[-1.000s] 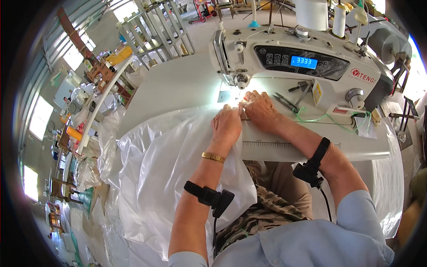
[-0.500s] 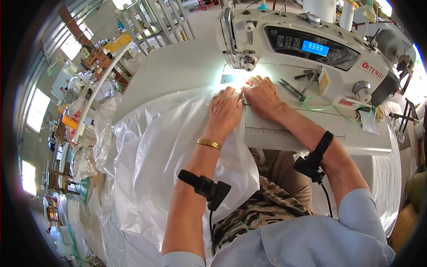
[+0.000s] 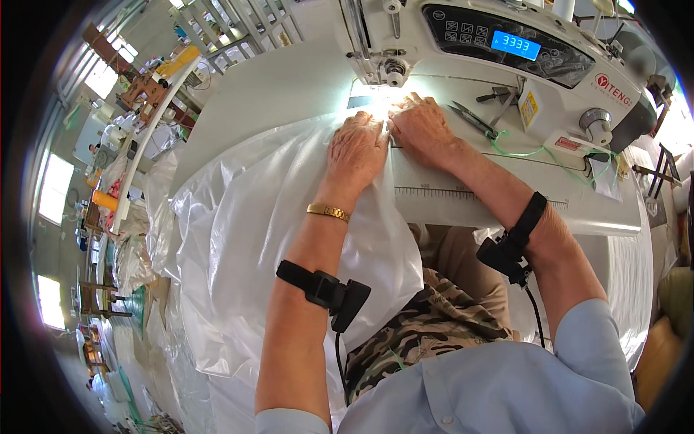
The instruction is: The person aligns and folds the edges of a large white plastic sheet by hand, feeding the material through a sewing machine to create a seam.
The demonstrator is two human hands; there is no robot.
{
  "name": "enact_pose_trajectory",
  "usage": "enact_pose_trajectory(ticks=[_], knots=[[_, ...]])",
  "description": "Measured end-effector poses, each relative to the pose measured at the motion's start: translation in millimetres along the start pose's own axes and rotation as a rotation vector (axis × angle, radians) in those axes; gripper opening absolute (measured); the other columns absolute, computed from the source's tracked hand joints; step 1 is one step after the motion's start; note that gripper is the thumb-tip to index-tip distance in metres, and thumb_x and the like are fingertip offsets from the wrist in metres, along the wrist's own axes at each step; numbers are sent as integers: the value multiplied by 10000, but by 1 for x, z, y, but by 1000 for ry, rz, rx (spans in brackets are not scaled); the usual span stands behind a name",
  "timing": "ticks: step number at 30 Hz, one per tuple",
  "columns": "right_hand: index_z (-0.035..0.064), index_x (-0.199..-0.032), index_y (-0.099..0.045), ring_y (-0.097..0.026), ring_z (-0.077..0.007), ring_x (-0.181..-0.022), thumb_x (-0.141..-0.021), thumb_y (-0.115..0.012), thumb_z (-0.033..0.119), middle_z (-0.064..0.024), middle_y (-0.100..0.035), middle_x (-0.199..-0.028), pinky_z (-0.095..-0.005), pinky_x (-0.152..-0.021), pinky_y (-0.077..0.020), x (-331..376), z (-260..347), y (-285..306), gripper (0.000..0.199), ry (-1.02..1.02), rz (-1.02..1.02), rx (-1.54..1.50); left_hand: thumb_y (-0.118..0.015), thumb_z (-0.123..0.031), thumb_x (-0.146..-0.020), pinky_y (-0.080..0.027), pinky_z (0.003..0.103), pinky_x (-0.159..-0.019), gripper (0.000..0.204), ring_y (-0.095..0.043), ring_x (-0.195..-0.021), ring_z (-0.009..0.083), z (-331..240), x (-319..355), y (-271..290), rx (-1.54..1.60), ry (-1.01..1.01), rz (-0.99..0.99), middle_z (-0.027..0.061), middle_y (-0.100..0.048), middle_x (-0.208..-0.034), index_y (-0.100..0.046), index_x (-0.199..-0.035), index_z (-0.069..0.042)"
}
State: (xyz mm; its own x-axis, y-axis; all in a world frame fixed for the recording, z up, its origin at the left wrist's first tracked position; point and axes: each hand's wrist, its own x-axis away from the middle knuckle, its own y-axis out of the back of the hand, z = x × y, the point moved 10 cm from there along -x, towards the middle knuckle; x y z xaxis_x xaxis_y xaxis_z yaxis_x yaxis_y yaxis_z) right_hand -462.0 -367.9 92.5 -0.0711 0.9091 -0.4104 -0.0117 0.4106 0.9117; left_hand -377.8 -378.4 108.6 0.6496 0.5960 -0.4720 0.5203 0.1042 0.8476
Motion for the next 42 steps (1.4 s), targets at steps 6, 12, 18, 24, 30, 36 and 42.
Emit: enact_pose_trajectory(ticks=[6, 12, 18, 24, 30, 36, 42], knots=[[65, -985, -689, -511, -282, -1194, -868, -550, 177, -158, -612, -1190, -470, -976, -371, 5, -4, -13, 213, -94, 133, -43, -577, -250, -925, -440, 415, -1009, 328, -543, -1187, 300, 5, -4, -11, -20, 25, 109, 147, -588, -1260, -663, -1167, -47], [39, -1226, -588, -487, -326, -1209, -958, -483, 292, -162, -569, -1256, -487, -1054, -313, 46, 13, 12, 383, -3, -10, -298, -569, -269, -948, -452, 398, -990, 332, -576, -1141, 299, 20, 5, -13, 52, 62, 77, 153, -600, -1239, -663, -1160, -32], [13, -1250, -565, -563, -343, -1133, -923, -593, 215, -162, -634, -1172, -427, -977, -415, 143, 60, 85, 385, 83, -104, -613, -633, -229, -944, -500, 290, -718, 335, -623, -795, 168, -1, 72, 20, 585, 244, -40, 108, -663, -1005, -627, -1202, -15], [7, -1224, -567, -592, -88, -837, -940, -653, 157, -44, -677, -965, -276, -747, -484, 239, 84, -11, 332, -516, 416, -1235, -716, -140, -827, -459, 369, -725, 275, -567, -863, 269, -71, 209, 66, 279, 96, -10, 112, -554, -942, -539, -1007, -32], [20, -961, -628, -465, -20, -712, -925, -671, 229, 60, -556, -783, -221, -619, -397, 297, 123, -100, 216, -616, 496, -1609, -694, -142, -816, -424, 419, -828, 240, -535, -944, 330, -41, 287, 34, -63, 215, 76, 126, -558, -984, -541, -976, -47], [15, -848, -646, -486, -30, -670, -914, -686, 245, 48, -559, -707, -236, -601, -411, 280, 121, -66, 242, -605, 292, -1690, -644, -75, -836, -430, 430, -809, 94, -560, -872, 312, -28, 301, 42, -48, 223, 3, 90, -582, -907, -575, -888, -39], [-8, -990, -676, -538, -53, -749, -917, -677, 216, 17, -636, -811, -245, -702, -463, 282, 124, -76, 236, -638, 450, -1546, -649, -79, -828, -463, 423, -772, 115, -579, -876, 313, -77, 278, 56, 159, 104, -24, 117, -601, -903, -579, -911, -40]])
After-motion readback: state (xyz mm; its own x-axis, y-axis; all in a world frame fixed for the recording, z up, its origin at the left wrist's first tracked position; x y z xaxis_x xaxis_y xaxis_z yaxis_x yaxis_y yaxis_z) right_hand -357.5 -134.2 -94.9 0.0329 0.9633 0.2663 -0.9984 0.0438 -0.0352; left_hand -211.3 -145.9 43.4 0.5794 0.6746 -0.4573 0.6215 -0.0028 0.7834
